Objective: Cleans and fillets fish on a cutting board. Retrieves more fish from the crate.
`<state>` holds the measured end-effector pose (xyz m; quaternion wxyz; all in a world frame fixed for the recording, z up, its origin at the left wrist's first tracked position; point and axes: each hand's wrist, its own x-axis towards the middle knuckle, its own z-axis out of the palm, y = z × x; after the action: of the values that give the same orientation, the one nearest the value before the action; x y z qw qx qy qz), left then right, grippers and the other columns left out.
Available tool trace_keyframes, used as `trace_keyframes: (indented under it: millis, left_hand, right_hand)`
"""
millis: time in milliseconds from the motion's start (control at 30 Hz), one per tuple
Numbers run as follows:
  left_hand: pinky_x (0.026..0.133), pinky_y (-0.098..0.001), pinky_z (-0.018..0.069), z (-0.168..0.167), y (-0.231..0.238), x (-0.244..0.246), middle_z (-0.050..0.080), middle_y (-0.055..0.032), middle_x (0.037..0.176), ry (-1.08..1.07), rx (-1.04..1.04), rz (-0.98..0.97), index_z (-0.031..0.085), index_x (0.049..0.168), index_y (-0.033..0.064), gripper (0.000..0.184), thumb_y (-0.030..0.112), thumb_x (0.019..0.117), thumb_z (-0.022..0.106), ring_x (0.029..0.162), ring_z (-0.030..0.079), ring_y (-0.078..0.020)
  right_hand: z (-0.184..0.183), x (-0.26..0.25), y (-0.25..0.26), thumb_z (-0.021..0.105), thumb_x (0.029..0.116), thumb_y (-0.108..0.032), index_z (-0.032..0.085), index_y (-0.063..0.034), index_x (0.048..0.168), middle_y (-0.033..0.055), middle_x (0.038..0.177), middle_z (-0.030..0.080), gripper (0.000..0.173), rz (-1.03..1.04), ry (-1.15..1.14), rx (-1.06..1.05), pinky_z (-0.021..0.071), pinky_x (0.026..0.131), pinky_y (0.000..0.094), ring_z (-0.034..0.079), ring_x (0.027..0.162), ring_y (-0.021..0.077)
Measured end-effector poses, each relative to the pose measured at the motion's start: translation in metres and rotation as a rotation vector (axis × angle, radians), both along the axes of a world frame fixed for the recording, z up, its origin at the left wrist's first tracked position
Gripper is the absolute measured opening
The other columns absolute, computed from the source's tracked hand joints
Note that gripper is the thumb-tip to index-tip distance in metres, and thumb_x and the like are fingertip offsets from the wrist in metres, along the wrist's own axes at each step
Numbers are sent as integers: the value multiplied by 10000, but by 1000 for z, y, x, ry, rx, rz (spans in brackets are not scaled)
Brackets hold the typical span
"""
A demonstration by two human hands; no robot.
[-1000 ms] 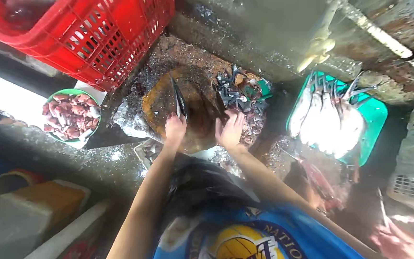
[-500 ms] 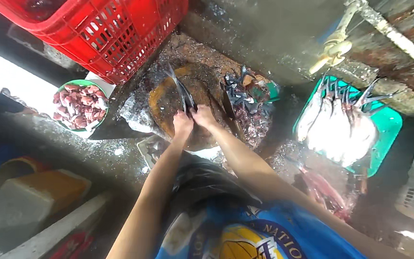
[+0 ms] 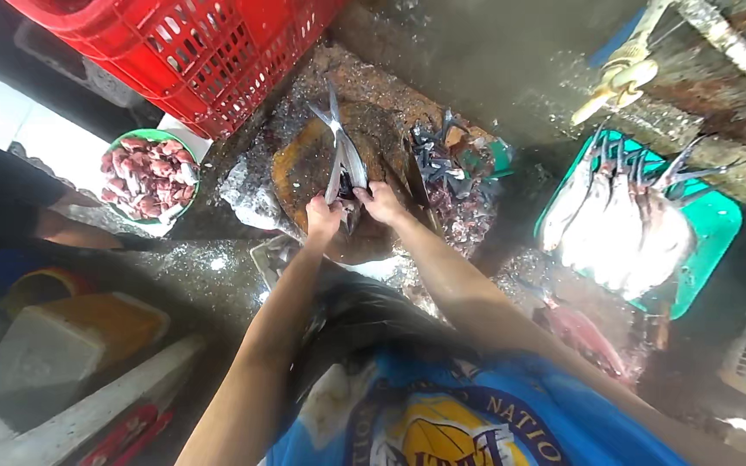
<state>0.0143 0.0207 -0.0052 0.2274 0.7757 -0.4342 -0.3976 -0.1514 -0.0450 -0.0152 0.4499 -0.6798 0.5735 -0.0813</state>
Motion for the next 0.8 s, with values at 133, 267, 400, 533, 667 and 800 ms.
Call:
trace_keyframes:
  millis: [133, 267, 400, 533, 667, 800]
  left_hand:
    - [835, -577, 563, 10, -4, 5, 716, -174, 924, 38, 59, -30, 701, 1013, 25, 410, 427, 999, 625, 906, 714, -329]
    - [885, -569, 550, 33, -7, -13, 704, -226, 999, -61, 130, -41, 674, 1068, -24, 393, 354, 1042, 571, 988, 703, -371]
    - [897, -565, 560, 34, -5, -13, 723, -208, 1018, -68, 22, 52, 678, 1126, -8, 299, 258, 1007, 609, 994, 715, -354]
    - [817, -524, 597, 39, -1, 0, 739, -141, 932, -8, -112, 68, 712, 1048, 31, 217, 223, 962, 658, 870, 733, -272]
    - [796, -487, 585, 44, -1, 7, 731, -119, 912, 75, -163, 92, 712, 1022, 34, 158, 164, 951, 656, 851, 716, -232]
    - [679, -385, 564, 45, 5, 13, 668, -103, 898, 466, -95, 244, 628, 1096, 10, 150, 51, 955, 596, 775, 653, -177]
  right_hand:
    - [16, 7, 8, 558, 1040, -498, 698, 13, 1136, 234, 1126, 693, 538, -76, 5, 50, 519, 994, 585, 663, 1127, 376]
    - [86, 21, 41, 471, 1109, -328, 635, 55, 1249, 276, 1229, 662, 440, -129, 24, 145, 497, 1025, 574, 636, 1199, 405]
    - [37, 17, 47, 535, 1069, -357, 701, 9, 1090, 201, 1018, 718, 402, -267, -122, -22, 558, 912, 543, 704, 1006, 332]
    - [28, 9, 44, 561, 1065, -307, 702, -5, 1094, 137, 983, 724, 334, -399, -388, -4, 575, 911, 450, 705, 960, 216]
    - [32, 9, 47, 566, 1062, -229, 682, 21, 1096, 128, 977, 722, 278, -494, -648, 47, 598, 892, 394, 707, 934, 178]
    - [37, 4, 48, 552, 1066, -170, 633, 30, 1181, 127, 1026, 709, 245, -534, -896, 231, 601, 908, 394, 701, 951, 187]
